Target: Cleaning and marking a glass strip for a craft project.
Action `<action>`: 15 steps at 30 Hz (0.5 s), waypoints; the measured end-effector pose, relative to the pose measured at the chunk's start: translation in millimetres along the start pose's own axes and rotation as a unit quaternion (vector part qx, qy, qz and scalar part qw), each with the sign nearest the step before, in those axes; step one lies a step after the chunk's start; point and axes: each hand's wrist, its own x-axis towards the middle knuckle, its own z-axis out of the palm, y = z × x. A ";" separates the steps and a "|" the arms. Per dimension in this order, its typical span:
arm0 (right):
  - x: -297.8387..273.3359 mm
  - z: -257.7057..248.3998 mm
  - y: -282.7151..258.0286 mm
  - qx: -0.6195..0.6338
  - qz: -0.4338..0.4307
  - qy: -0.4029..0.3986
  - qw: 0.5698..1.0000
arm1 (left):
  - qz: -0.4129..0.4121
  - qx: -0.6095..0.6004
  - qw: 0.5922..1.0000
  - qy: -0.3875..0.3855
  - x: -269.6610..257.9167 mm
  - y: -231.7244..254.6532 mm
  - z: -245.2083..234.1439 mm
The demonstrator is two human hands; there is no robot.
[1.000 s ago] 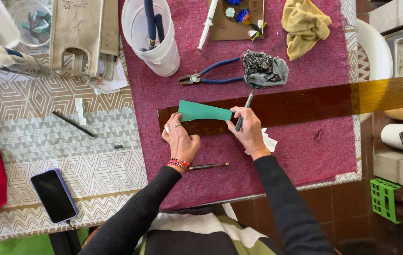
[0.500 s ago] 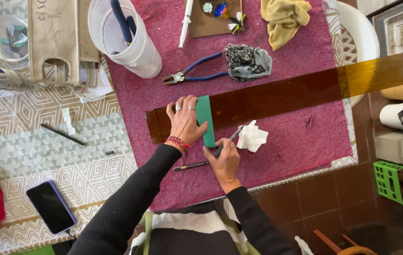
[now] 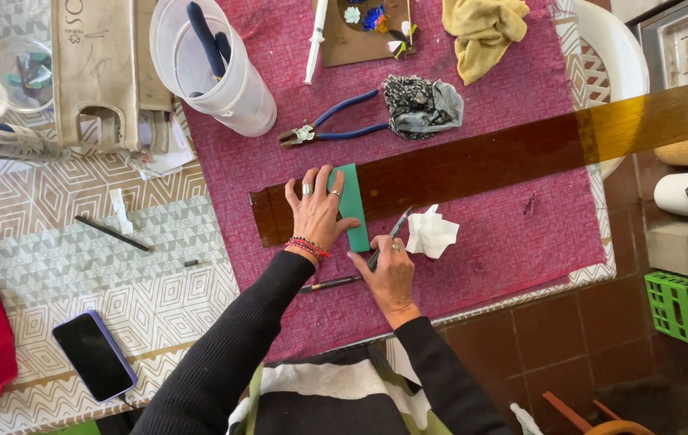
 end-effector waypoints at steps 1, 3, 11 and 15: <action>1.8 -3.7 0.7 -0.002 -0.026 0.006 1.000 | -0.001 0.002 1.000 -0.001 0.9 0.7 -0.3; 1.8 -2.1 20.6 0.033 -0.060 0.011 0.998 | -0.004 0.001 1.000 -0.003 0.7 0.2 1.5; 64.3 -27.4 32.2 0.323 0.072 0.010 0.944 | -0.014 0.013 1.000 -0.004 3.5 2.7 3.2; 89.8 -19.7 23.1 0.406 0.186 0.028 0.894 | -0.022 0.023 0.999 -0.008 -1.2 3.9 5.7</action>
